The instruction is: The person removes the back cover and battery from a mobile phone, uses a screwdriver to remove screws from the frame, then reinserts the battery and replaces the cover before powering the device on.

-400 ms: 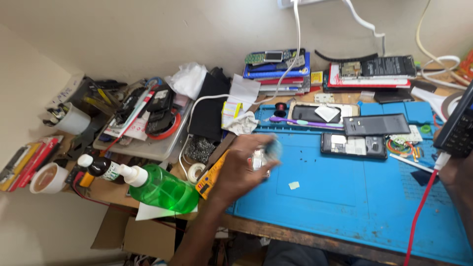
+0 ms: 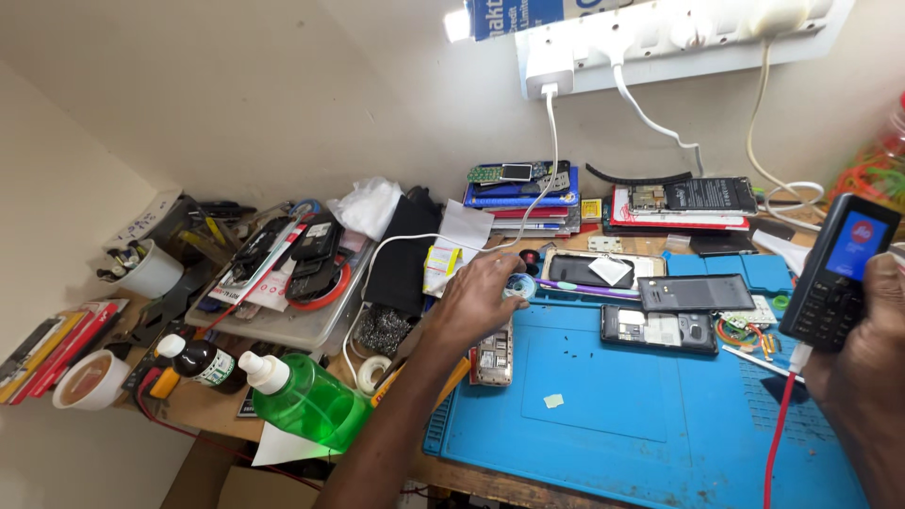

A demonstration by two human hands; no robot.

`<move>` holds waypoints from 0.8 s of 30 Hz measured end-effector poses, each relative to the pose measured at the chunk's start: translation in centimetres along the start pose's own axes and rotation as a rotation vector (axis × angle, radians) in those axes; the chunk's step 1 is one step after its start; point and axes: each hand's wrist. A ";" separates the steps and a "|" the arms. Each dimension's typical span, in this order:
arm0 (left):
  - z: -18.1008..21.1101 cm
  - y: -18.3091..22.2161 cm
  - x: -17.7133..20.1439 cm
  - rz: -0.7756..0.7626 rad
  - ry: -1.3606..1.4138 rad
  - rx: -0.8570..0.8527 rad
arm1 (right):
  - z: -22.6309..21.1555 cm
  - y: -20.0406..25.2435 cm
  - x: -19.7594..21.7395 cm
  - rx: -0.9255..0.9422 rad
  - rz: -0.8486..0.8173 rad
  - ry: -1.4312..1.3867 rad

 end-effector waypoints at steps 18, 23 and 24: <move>-0.1 6.0 -2.0 -0.171 -0.307 -0.029 | 3.8 -0.5 3.1 -0.097 0.002 -0.102; -0.6 6.9 -0.7 -0.196 -0.297 -0.007 | 2.9 0.5 2.0 -0.079 -0.014 -0.029; -0.7 7.0 -0.5 -0.161 -0.296 -0.047 | 2.8 0.8 1.6 -0.080 -0.017 -0.032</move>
Point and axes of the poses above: each hand's wrist, its own y-axis away from the middle knuckle, its own x-axis out of the back of the hand, z = x × y, and after that the axes turned 9 degrees about y, right-handed
